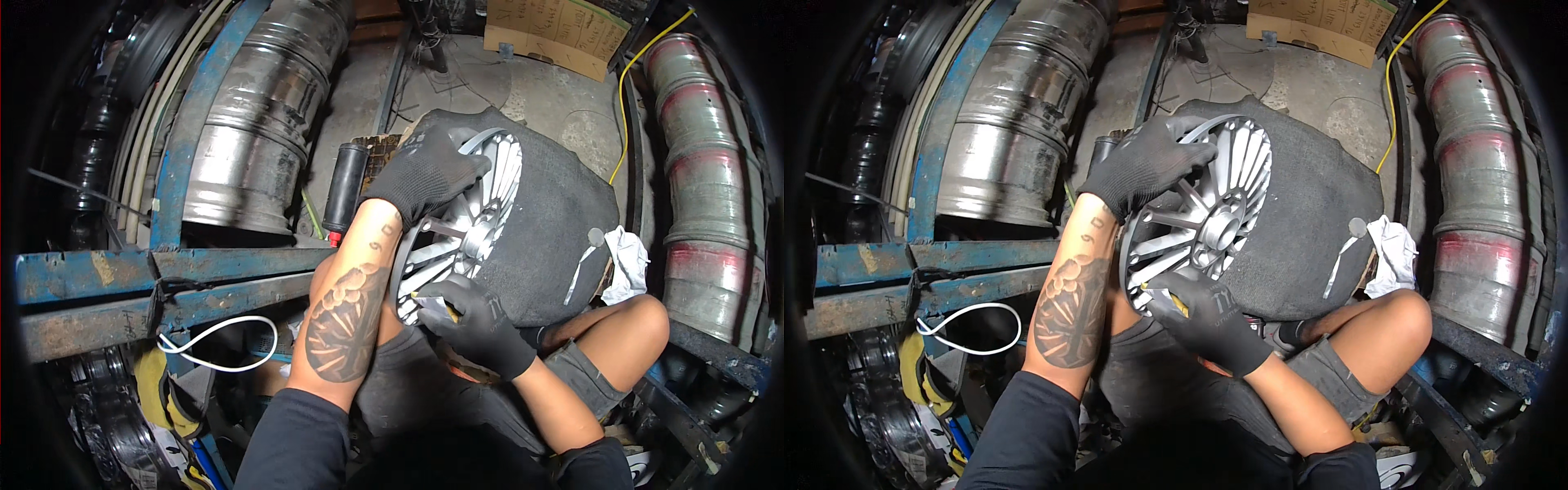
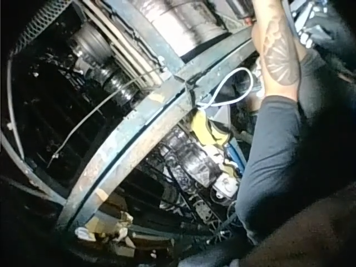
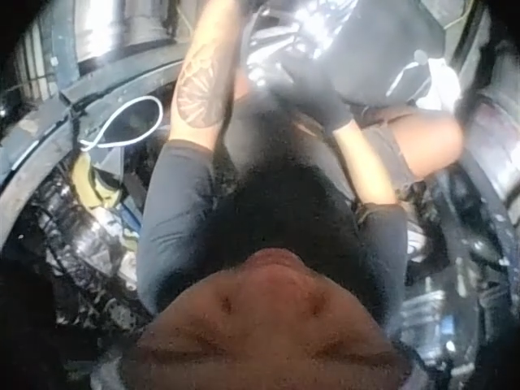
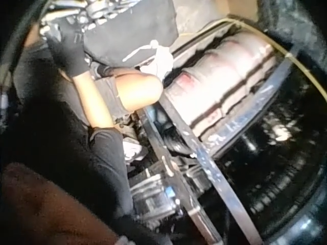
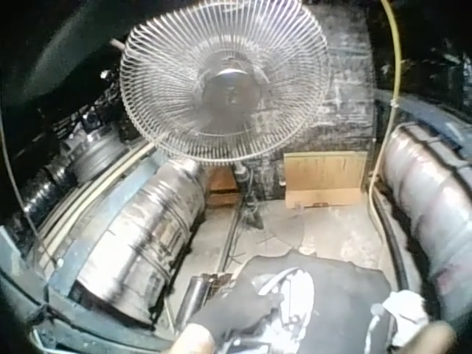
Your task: Manually sanding or polishing a car wheel hubcap using a sanding block.
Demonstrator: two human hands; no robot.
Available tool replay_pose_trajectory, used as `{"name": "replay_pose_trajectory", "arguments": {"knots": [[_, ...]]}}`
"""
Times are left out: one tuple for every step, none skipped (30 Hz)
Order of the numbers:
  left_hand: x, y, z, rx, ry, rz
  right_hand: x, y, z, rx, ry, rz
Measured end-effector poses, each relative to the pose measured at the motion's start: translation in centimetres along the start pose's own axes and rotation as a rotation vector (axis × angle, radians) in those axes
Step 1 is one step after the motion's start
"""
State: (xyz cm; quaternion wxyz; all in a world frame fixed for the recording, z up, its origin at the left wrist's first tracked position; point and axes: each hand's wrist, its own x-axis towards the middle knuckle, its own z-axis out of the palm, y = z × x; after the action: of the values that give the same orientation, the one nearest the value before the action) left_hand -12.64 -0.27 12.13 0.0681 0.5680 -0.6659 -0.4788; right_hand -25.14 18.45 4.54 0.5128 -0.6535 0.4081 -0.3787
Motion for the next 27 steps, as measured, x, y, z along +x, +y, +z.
{"name": "replay_pose_trajectory", "arguments": {"knots": [[-0.1,0.0,0.0,0.046,0.049,-0.041,0.1,0.0,0.3,0.058,0.05,0.02],[-0.5,-0.1,-0.1,0.091,0.104,-0.091,0.4,-0.8,0.5,0.063,0.041,0.018],[0.6,-0.6,1.0,0.076,0.073,-0.079,0.7,-1.0,0.1,0.109,0.07,0.097],[1.6,-1.0,2.1,0.021,0.038,-0.078,0.7,-0.8,-0.2,0.154,0.101,0.175],[1.0,-0.9,1.6,-0.01,0.045,-0.099,0.8,-1.1,0.2,0.165,0.093,0.164],[0.3,-0.8,1.1,-0.043,0.052,-0.117,0.8,-1.2,0.8,0.113,0.058,0.136],[-0.4,-0.6,0.7,-0.036,0.064,-0.124,0.8,-1.5,1.2,0.06,0.024,0.107],[-0.1,-1.0,1.2,-0.195,0.024,-0.116,0.6,-1.2,1.2,0.053,0.031,0.118],[0.3,-1.4,1.6,-0.354,-0.016,-0.109,0.2,-0.9,1.1,0.295,-0.017,0.313],[0.6,-1.7,2.0,-0.36,-0.03,-0.104,0.0,-0.7,1.1,0.54,-0.061,0.506],[0.5,-1.9,2.2,-0.394,-0.038,-0.064,-0.2,-0.6,1.6,0.539,-0.058,0.511],[0.3,-2.0,2.5,-0.428,-0.046,-0.022,-0.3,-0.3,2.4,0.492,-0.046,0.504],[0.3,-2.1,3.1,-0.523,-0.058,-0.017,-0.5,-0.2,2.8,0.443,-0.034,0.498],[0.2,-2.6,3.1,-0.525,-0.061,-0.017,-0.7,-0.6,3.0,0.442,-0.032,0.501],[0.3,-3.1,3.1,-0.441,-0.038,0.043,-0.9,-1.1,3.1,0.481,-0.007,0.531],[0.3,-3.6,3.0,-0.357,-0.013,0.103,-1.0,-1.5,3.2,0.52,0.018,0.559],[0.3,-3.7,3.2,-0.277,0.01,0.165,-0.9,-1.3,3.3,0.514,0.022,0.564],[0.3,-3.8,3.3,-0.197,0.035,0.227,-0.6,-0.9,3.6,0.241,0.021,0.381],[0.3,-3.9,3.4,-0.118,0.062,0.289,-0.4,-0.8,3.9,-0.031,0.016,0.195],[0.0,-3.5,3.3,-0.035,0.087,0.349,-0.3,-1.0,4.3,-0.035,0.018,0.199],[-0.2,-2.9,3.2,-0.039,0.084,0.351,-0.3,-1.4,4.6,0.017,0.074,0.206],[-0.4,-2.3,3.3,-0.026,0.125,0.142,-0.5,-1.8,4.8,0.07,0.13,0.21],[-0.9,-1.3,2.9,-0.014,0.164,-0.066,-1.4,-2.4,4.4,0.352,0.133,0.432],[-1.3,-0.7,2.5,-0.02,0.161,-0.062,-1.2,-2.3,4.6,0.345,0.135,0.435],[-1.9,0.2,2.3,-0.091,0.073,-0.042,-1.2,-2.4,4.4,0.358,0.142,0.464],[-2.2,0.8,2.4,-0.162,-0.016,-0.021,-1.3,-2.5,4.2,0.371,0.15,0.494],[-1.4,0.5,2.5,-0.145,-0.045,0.0,-1.4,-2.8,4.0,0.366,0.147,0.493]]}}
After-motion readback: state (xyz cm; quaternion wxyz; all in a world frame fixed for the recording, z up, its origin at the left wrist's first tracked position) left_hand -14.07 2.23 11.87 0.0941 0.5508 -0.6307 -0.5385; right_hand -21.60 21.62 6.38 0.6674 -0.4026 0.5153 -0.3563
